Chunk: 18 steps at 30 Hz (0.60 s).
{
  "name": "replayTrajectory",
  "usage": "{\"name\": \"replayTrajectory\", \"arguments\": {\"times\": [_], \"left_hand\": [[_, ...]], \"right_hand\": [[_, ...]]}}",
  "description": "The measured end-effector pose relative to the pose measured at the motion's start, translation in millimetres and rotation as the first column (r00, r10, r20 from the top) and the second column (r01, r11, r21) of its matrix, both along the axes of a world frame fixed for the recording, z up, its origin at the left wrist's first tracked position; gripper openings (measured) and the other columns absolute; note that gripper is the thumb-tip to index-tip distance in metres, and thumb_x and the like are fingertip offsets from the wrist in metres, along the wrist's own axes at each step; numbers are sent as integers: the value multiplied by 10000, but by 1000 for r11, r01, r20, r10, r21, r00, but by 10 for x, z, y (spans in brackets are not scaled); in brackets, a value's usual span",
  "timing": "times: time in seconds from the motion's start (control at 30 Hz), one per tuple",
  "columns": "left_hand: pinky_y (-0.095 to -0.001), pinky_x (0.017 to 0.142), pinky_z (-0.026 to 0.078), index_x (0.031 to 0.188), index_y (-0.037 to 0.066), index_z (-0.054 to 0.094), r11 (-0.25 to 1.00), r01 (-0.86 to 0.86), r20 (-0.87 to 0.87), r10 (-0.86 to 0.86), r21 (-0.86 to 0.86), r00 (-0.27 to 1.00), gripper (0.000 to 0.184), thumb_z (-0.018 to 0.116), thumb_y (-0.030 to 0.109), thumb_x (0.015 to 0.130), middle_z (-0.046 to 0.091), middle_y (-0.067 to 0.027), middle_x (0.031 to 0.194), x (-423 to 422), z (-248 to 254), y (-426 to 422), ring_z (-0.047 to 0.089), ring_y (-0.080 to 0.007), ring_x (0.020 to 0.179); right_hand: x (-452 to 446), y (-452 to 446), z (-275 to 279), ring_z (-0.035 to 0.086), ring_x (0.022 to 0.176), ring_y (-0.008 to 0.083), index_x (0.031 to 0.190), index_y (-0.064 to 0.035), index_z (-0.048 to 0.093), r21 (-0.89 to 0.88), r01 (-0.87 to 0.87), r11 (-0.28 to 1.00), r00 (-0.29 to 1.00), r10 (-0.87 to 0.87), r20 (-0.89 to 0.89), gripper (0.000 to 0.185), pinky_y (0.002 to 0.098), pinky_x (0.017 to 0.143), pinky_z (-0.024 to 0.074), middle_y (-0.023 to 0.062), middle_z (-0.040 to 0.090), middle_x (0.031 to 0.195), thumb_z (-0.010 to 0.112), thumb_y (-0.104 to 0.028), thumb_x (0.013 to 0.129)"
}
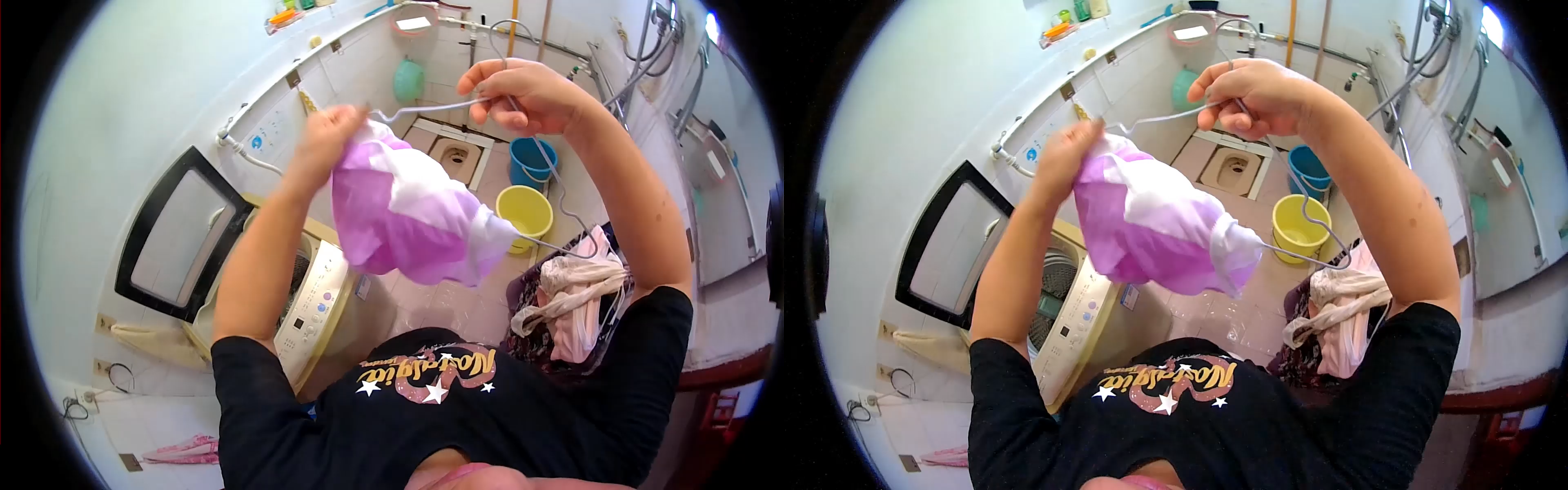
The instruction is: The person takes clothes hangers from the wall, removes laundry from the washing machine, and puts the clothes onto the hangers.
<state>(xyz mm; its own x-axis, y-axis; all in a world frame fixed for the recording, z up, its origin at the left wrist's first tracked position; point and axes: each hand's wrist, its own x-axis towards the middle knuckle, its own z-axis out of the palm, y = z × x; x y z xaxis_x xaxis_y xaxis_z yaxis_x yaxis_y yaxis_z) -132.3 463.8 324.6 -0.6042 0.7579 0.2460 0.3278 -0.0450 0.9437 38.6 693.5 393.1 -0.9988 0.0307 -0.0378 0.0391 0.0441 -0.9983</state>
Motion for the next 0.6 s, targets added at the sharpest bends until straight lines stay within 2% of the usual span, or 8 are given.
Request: {"name": "replayTrajectory", "arguments": {"times": [0.07,0.17,0.23,0.3,0.37,0.4,0.53,0.6], "left_hand": [[-245,558,423,802,17,647,992,16,238,-44,122,970,248,632,264,817,597,-4,701,-77,58,136,532,-81,637],[-247,526,407,782,26,632,998,-55,-12,55,6,998,247,616,268,828,574,-1,652,-173,-73,332,508,-81,584],[-247,510,399,756,30,622,874,-461,-489,473,154,733,260,604,277,836,565,-32,611,-203,-141,422,484,-89,525],[-287,559,423,827,41,618,889,-404,-398,458,216,795,188,618,228,811,579,-81,681,-287,-291,520,533,-165,583],[-338,629,436,920,46,596,815,-289,-732,578,501,361,197,632,166,769,579,-101,766,-281,-489,551,564,-250,693],[-364,720,432,981,45,561,835,-300,-754,547,461,364,273,637,132,733,564,-109,854,-94,-495,447,550,-295,837],[-330,752,441,989,4,550,976,-216,-397,189,-24,898,334,673,207,753,574,-128,938,761,-1104,85,567,-249,865],[-300,735,453,1034,-9,552,929,-316,-445,369,190,816,385,675,241,767,596,-112,912,866,-1526,178,582,-200,837]], "right_hand": [[61,3,-43,435,375,54,1006,24,484,-35,-39,999,999,39,4,221,186,287,247,138,613,718,453,-42,797],[191,21,-6,436,377,54,1008,17,485,-20,49,999,999,-49,-16,218,185,287,251,142,612,719,456,-43,800],[197,142,-112,433,378,55,1021,18,482,-45,50,998,999,-50,-2,229,185,288,254,142,609,722,453,-39,800],[215,208,-175,430,380,56,1033,19,478,-72,52,996,999,-51,10,241,185,289,258,141,605,725,450,-35,800],[218,209,-202,422,384,61,1048,29,467,-131,97,987,995,-98,4,259,188,290,260,151,598,745,443,-22,796],[204,212,-229,422,392,63,1051,32,462,-150,132,980,991,-132,8,263,188,294,263,158,595,755,441,-21,795],[137,283,-417,418,422,66,1050,38,456,-216,209,954,978,-207,33,263,189,321,289,163,575,799,432,-17,794],[49,345,-526,413,429,66,1048,31,459,-258,231,938,973,-222,62,257,195,328,296,153,567,817,428,-16,797]]}}
